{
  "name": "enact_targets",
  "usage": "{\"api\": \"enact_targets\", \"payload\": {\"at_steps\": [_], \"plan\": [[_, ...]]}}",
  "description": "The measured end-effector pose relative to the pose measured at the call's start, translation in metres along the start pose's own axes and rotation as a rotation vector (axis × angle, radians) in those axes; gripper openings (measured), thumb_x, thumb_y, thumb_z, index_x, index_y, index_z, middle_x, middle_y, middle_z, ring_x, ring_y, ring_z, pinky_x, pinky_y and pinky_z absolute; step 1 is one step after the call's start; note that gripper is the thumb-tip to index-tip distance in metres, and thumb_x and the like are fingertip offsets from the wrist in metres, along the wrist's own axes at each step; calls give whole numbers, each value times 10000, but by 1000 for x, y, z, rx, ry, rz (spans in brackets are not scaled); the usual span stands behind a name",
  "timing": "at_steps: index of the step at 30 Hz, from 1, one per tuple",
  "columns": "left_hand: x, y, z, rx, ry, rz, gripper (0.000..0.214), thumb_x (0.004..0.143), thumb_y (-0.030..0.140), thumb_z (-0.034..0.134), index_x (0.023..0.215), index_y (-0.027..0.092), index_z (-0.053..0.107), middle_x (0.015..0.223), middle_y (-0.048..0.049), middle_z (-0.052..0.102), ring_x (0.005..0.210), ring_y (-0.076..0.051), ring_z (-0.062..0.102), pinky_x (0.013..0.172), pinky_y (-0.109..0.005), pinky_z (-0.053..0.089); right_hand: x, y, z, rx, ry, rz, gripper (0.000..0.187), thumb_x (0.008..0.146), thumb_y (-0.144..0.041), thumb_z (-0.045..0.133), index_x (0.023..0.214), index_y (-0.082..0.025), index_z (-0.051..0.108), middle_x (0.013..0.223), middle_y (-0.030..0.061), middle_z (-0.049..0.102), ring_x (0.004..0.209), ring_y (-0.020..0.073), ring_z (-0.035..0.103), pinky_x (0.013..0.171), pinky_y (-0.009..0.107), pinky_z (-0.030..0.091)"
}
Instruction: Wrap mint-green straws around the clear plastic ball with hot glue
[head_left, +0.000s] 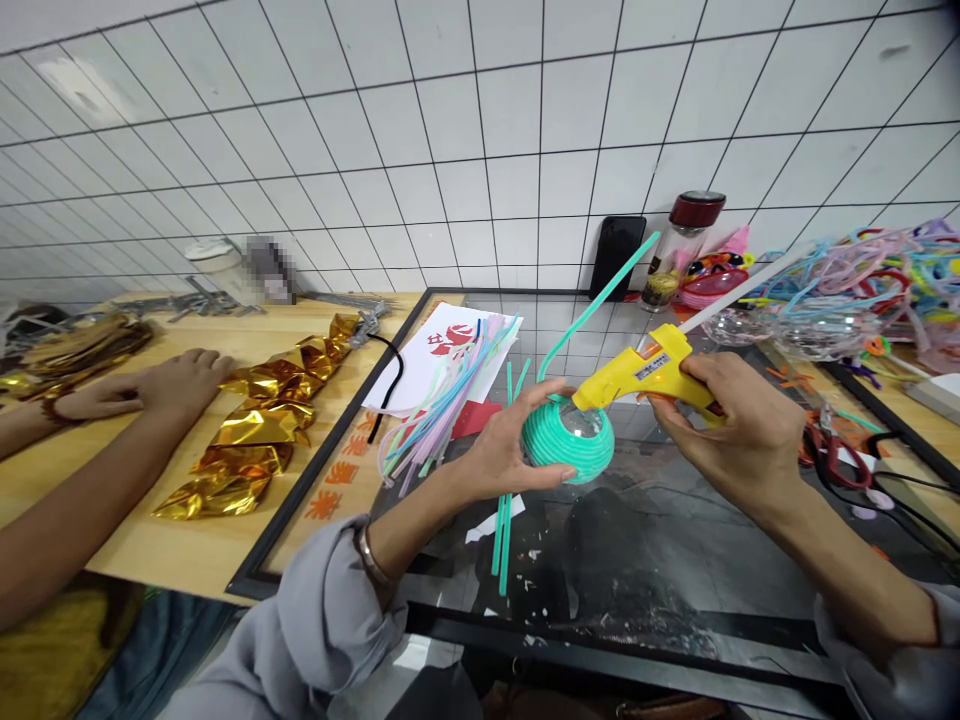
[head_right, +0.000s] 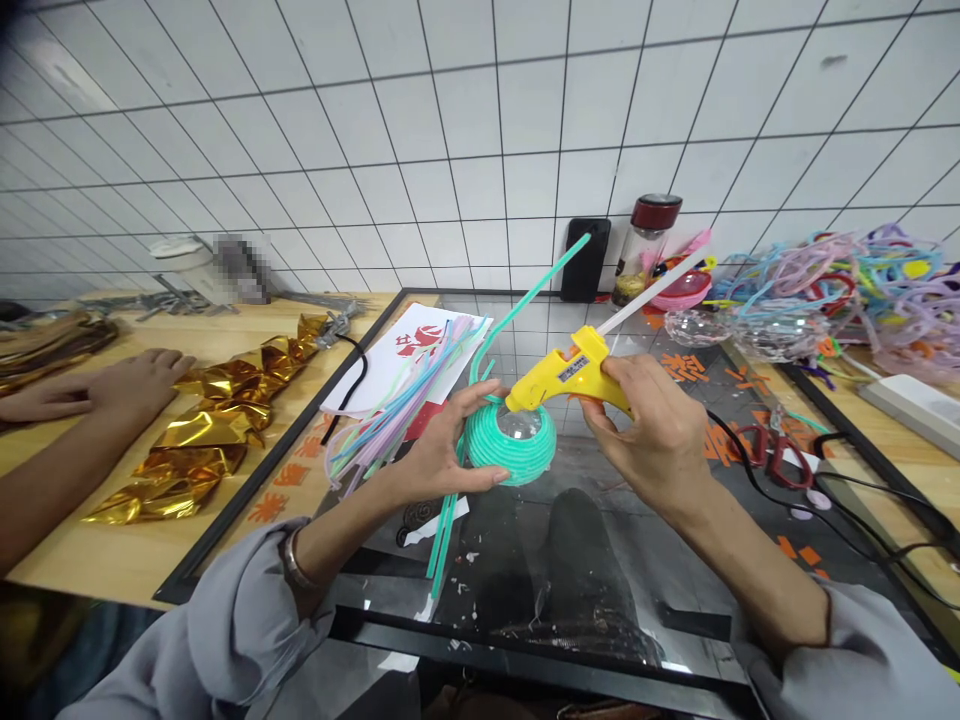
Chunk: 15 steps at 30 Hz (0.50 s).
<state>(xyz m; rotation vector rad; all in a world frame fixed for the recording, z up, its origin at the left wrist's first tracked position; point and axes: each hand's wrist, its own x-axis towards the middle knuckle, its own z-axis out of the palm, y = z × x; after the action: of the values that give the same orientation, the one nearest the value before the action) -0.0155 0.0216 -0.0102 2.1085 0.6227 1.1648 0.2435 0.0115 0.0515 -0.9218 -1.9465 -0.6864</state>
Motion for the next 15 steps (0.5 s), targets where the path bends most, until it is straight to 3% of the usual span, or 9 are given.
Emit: {"api": "enact_targets", "payload": {"at_steps": [15], "plan": [[-1,-3,1,10,4,-3,964,703,325,857,1517,290,342,1483,-116,528,1368,-326,532,1175,-496,423,-2,2,2,-16,1,26,267,858,-168,677,1093,-227,565,865,73,727,759,236,708,604,326,527]]}}
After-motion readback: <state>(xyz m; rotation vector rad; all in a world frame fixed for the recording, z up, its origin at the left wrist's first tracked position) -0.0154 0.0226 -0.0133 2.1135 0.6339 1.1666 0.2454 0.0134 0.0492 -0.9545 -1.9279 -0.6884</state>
